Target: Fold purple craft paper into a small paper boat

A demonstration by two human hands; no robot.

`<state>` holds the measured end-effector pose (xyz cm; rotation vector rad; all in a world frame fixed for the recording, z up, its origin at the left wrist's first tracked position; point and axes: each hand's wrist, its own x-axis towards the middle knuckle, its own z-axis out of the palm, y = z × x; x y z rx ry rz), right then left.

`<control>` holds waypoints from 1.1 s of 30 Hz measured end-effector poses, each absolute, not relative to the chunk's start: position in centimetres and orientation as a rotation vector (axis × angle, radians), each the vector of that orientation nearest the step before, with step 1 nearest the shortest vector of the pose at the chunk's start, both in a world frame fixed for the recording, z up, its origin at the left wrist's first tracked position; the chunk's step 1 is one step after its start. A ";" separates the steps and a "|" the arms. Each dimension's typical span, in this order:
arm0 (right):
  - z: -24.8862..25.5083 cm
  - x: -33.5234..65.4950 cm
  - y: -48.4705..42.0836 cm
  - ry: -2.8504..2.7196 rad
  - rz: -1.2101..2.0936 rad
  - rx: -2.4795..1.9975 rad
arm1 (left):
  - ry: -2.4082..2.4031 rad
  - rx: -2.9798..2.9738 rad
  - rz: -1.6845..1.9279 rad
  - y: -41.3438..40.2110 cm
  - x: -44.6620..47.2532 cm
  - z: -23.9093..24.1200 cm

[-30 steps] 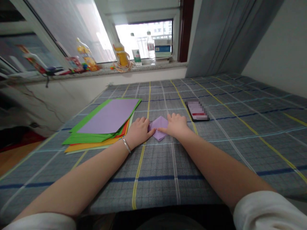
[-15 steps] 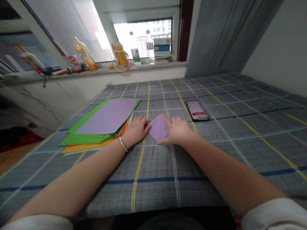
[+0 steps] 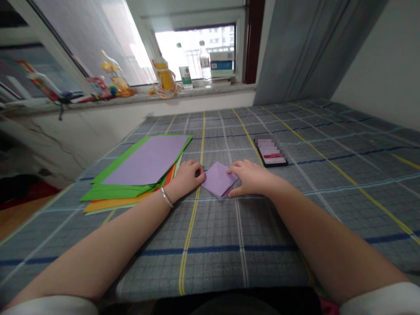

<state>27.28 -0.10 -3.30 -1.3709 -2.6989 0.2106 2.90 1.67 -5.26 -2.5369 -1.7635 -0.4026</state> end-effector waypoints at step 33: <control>-2.3 26.3 -0.4 -2.720 0.073 -1.116 | -0.889 -3.043 -0.213 0.5 3.2 -4.9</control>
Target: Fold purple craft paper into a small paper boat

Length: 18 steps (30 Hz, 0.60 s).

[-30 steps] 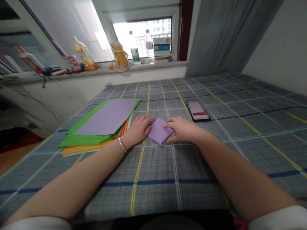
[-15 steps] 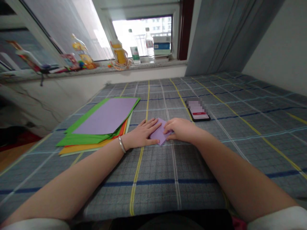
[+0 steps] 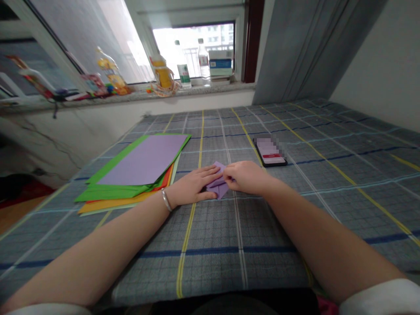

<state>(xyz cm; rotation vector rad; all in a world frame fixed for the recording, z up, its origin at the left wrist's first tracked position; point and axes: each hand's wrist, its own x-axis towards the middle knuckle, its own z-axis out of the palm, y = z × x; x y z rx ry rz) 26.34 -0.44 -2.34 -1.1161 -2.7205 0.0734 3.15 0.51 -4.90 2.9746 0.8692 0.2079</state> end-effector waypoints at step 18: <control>-2.8 25.4 -1.1 -2.777 0.005 -1.070 | 1.083 2.945 0.175 0.2 3.7 -5.3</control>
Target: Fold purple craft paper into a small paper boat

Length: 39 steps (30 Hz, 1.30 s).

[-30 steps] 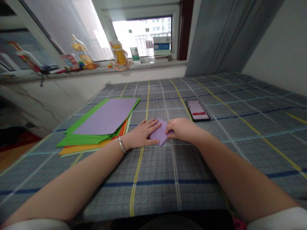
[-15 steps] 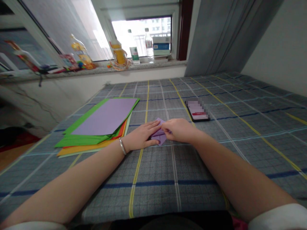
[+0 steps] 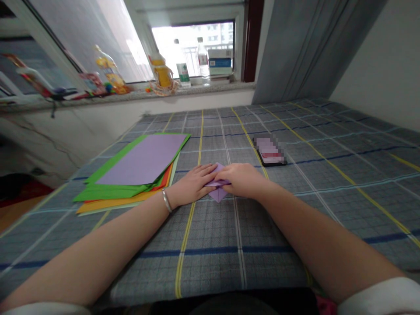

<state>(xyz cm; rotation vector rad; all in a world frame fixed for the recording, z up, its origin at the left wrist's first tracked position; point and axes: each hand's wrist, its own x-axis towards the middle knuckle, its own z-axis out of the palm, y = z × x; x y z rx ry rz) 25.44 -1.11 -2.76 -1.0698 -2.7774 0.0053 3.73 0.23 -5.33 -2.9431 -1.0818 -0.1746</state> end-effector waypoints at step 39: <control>-2.1 27.7 0.6 -2.545 0.169 -1.802 | -1.703 -3.103 -0.876 0.8 4.5 -4.8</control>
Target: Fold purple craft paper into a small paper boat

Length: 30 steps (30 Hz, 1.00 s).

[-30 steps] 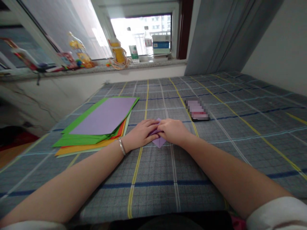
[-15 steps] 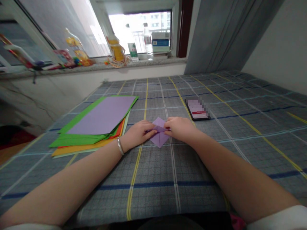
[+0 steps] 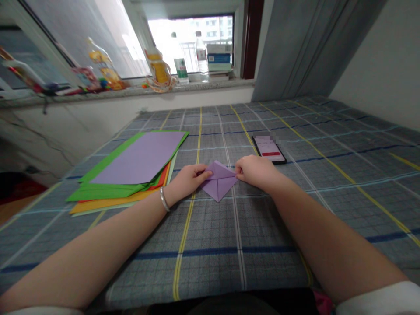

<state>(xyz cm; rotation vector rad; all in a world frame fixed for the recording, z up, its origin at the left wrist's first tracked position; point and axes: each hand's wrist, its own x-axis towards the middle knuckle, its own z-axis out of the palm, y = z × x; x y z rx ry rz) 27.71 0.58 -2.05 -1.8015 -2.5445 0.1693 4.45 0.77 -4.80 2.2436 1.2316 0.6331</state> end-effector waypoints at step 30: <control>-4.5 25.0 1.2 -2.407 0.675 -1.390 | 1.133 2.390 0.483 1.8 3.8 -4.4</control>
